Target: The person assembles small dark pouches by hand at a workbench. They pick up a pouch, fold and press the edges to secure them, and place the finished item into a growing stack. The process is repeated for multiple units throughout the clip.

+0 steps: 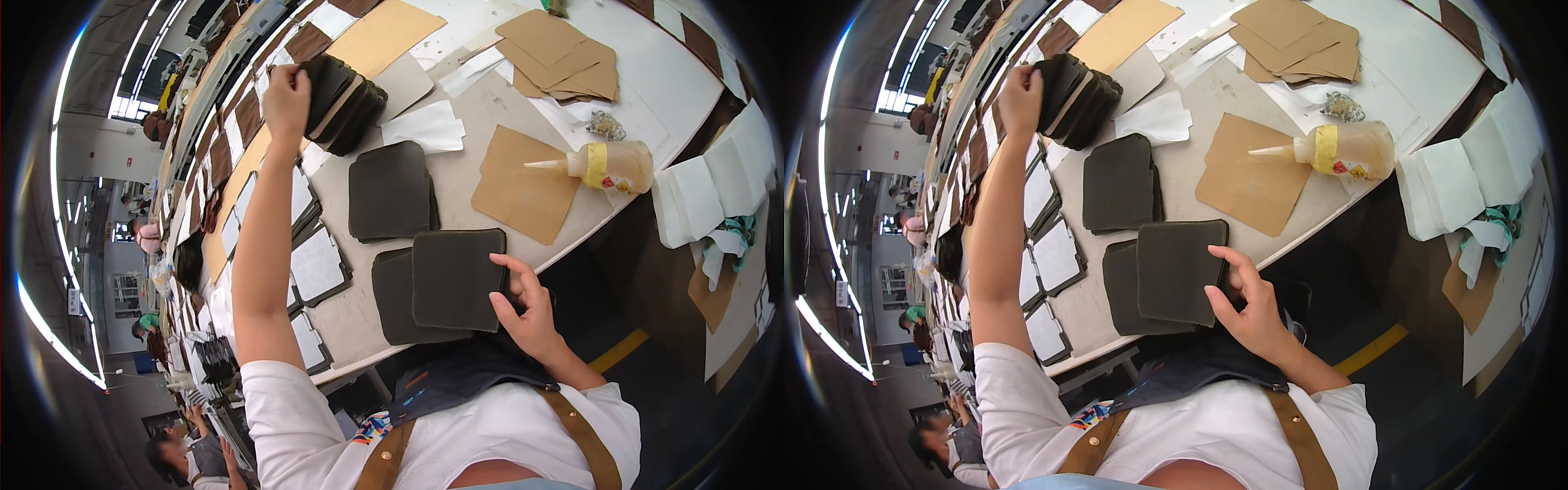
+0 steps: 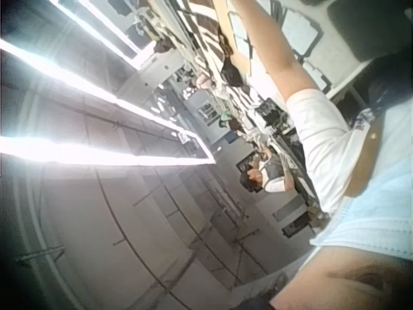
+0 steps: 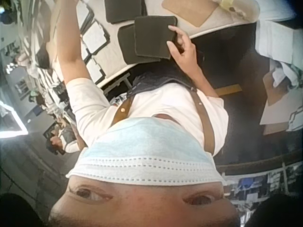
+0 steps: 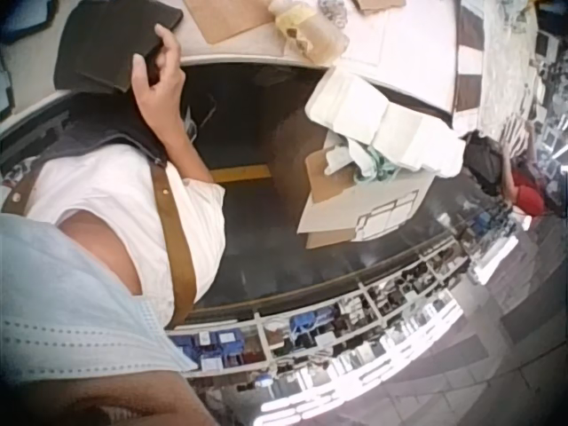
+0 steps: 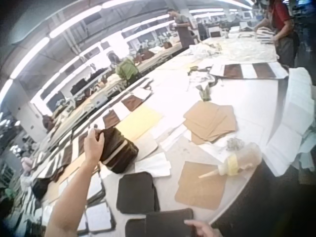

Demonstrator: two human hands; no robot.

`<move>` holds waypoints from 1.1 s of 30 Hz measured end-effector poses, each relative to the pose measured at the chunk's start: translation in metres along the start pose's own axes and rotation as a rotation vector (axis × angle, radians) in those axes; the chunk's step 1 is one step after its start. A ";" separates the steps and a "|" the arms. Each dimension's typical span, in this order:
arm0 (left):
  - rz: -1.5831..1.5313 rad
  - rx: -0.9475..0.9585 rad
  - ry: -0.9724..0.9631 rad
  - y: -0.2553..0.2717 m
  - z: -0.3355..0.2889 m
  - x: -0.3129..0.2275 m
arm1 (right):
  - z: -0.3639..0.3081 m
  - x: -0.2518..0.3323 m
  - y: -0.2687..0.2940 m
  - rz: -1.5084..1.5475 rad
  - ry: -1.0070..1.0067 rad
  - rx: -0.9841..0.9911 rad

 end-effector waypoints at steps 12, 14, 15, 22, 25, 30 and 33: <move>-0.860 0.237 0.195 0.150 -0.068 -0.025 | -0.003 -0.016 -0.001 0.133 -0.032 -0.011; -0.915 0.365 0.048 0.168 -0.104 -0.065 | -0.003 -0.013 -0.004 0.196 -0.055 -0.024; -0.874 0.472 0.096 0.161 -0.122 -0.075 | -0.002 -0.011 -0.002 0.205 -0.061 -0.041; -0.556 1.086 -0.113 0.037 -0.239 -0.161 | -0.012 -0.006 -0.002 0.116 -0.073 0.017; -0.511 1.186 -0.046 -0.010 -0.262 -0.151 | -0.016 -0.004 -0.001 0.128 -0.058 0.022; -0.526 1.234 -0.124 -0.024 -0.266 -0.159 | -0.019 -0.007 0.000 0.213 -0.088 0.005; -0.547 1.295 -0.202 -0.030 -0.269 -0.161 | -0.020 -0.013 -0.002 0.292 -0.112 -0.007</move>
Point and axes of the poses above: each hand's wrist, its own z-axis towards the middle knuckle, its own y-axis out of the back of the hand, x = y × z, the point moved 10 cm from there along z, towards the middle knuckle, and after that the axes turned 10 degrees about y, right-handed, at the moved point
